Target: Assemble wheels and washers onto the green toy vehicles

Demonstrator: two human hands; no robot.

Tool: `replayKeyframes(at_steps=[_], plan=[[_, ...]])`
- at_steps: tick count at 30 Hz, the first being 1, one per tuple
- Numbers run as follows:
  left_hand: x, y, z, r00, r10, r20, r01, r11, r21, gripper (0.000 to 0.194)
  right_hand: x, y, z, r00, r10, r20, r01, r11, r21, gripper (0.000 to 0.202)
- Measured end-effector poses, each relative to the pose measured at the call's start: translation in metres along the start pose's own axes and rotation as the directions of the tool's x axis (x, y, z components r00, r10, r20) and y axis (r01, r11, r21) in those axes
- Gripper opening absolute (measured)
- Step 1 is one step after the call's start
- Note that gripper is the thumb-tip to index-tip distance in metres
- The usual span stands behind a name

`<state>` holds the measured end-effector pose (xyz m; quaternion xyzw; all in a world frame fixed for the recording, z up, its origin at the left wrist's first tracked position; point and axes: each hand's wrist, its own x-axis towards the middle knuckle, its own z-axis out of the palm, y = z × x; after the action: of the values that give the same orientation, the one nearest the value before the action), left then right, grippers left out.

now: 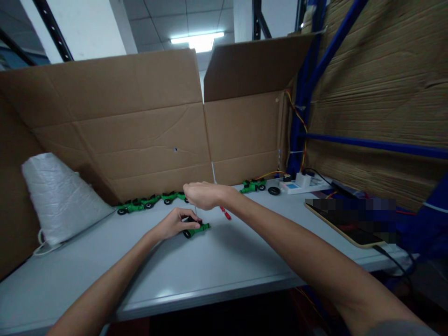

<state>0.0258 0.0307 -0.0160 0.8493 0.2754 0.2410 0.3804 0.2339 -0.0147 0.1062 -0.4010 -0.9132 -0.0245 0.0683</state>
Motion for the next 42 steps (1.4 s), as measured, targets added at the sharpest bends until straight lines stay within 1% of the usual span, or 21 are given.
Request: replayKeyframes(at_steps=[5, 8, 11, 13, 14, 16, 17, 19, 22, 23, 24, 25, 27, 28, 29, 31, 33, 35, 38, 40, 42], plan=[[-0.001, 0.003, 0.0, 1.0, 0.015, 0.006, -0.015, 1.0, 0.026, 0.038, 0.001, -0.002, -0.001, 0.999, 0.044, 0.01, -0.044, 0.998, -0.032, 0.027], [-0.002, 0.006, -0.001, 0.999, 0.028, 0.019, -0.029, 0.998, 0.053, 0.036, 0.001, 0.0, -0.002, 0.999, 0.04, -0.026, -0.039, 0.999, 0.024, 0.023], [-0.002, 0.009, -0.001, 1.0, 0.021, 0.013, -0.022, 0.996, 0.089, 0.034, -0.001, 0.001, -0.003, 0.999, 0.045, 0.012, -0.046, 0.998, 0.047, 0.024], [-0.002, 0.011, 0.0, 1.0, 0.021, 0.005, -0.022, 0.992, 0.127, 0.033, -0.003, 0.0, -0.002, 0.997, 0.073, 0.015, -0.073, 0.997, 0.008, 0.032], [-0.001, 0.012, 0.0, 1.0, 0.024, 0.002, -0.024, 0.989, 0.143, 0.034, -0.004, -0.001, -0.001, 0.995, 0.094, -0.013, -0.094, 0.996, -0.005, 0.035], [-0.001, 0.014, 0.0, 1.0, 0.029, -0.002, -0.028, 0.987, 0.16, 0.035, -0.007, -0.004, 0.003, 0.988, 0.122, -0.094, -0.123, 0.992, -0.001, 0.028], [-0.001, 0.015, 0.0, 1.0, 0.029, -0.005, -0.028, 0.986, 0.162, 0.036, -0.008, -0.006, 0.005, 0.985, 0.114, -0.126, -0.114, 0.993, 0.007, 0.024], [-0.001, 0.016, 0.001, 1.0, 0.029, -0.005, -0.027, 0.986, 0.165, 0.036, -0.009, -0.009, 0.011, 0.98, 0.108, -0.165, -0.109, 0.994, 0.004, 0.023], [-0.001, 0.019, 0.001, 1.0, 0.03, -0.005, -0.029, 0.984, 0.178, 0.032, -0.006, -0.01, 0.02, 0.964, 0.174, -0.202, -0.184, 0.983, -0.029, 0.027], [-0.001, 0.02, 0.001, 1.0, 0.029, -0.006, -0.028, 0.982, 0.186, 0.031, -0.004, -0.008, 0.024, 0.956, 0.188, -0.223, -0.196, 0.98, -0.015, 0.027], [-0.001, 0.02, 0.001, 1.0, 0.028, -0.008, -0.026, 0.981, 0.194, 0.03, -0.002, -0.007, 0.029, 0.949, 0.176, -0.261, -0.177, 0.984, 0.021, 0.024], [-0.001, 0.021, 0.001, 1.0, 0.027, -0.008, -0.025, 0.979, 0.201, 0.029, 0.0, -0.004, 0.034, 0.937, 0.148, -0.318, -0.131, 0.989, 0.074, 0.019], [-0.001, 0.022, 0.001, 0.999, 0.032, -0.004, -0.031, 0.978, 0.205, 0.028, 0.004, 0.001, 0.045, 0.897, 0.092, -0.432, 0.0, 0.978, 0.208, 0.012], [-0.001, 0.023, 0.002, 0.999, 0.039, -0.001, -0.038, 0.978, 0.205, 0.028, 0.005, 0.003, 0.05, 0.871, 0.08, -0.484, 0.067, 0.958, 0.279, 0.01], [-0.001, 0.023, 0.002, 0.999, 0.046, 0.001, -0.045, 0.978, 0.206, 0.027, 0.006, 0.005, 0.055, 0.836, 0.088, -0.542, 0.121, 0.933, 0.338, 0.008], [-0.001, 0.023, 0.002, 0.998, 0.055, -0.002, -0.053, 0.975, 0.216, 0.026, 0.006, 0.007, 0.064, 0.785, 0.088, -0.613, 0.228, 0.879, 0.418, 0.007], [0.0, 0.023, 0.003, 0.998, 0.055, -0.005, -0.052, 0.973, 0.226, 0.026, 0.007, 0.007, 0.071, 0.763, 0.112, -0.636, 0.308, 0.802, 0.512, 0.007], [0.0, 0.022, 0.004, 0.999, 0.054, -0.006, -0.051, 0.972, 0.229, 0.026, 0.007, 0.006, 0.076, 0.767, 0.177, -0.616, 0.363, 0.673, 0.645, 0.012], [0.001, 0.019, 0.005, 0.999, 0.048, -0.022, -0.042, 0.975, 0.217, 0.027, 0.009, 0.004, 0.082, 0.781, 0.295, -0.55, 0.41, 0.421, 0.809, 0.033], [0.001, 0.016, 0.005, 0.998, 0.043, -0.036, -0.034, 0.978, 0.207, 0.028, 0.01, 0.003, 0.086, 0.805, 0.327, -0.495, 0.417, 0.281, 0.864, 0.034], [0.002, 0.014, 0.006, 0.998, 0.044, -0.041, -0.035, 0.98, 0.198, 0.029, 0.011, 0.003, 0.088, 0.828, 0.347, -0.441, 0.403, 0.177, 0.898, 0.03]])
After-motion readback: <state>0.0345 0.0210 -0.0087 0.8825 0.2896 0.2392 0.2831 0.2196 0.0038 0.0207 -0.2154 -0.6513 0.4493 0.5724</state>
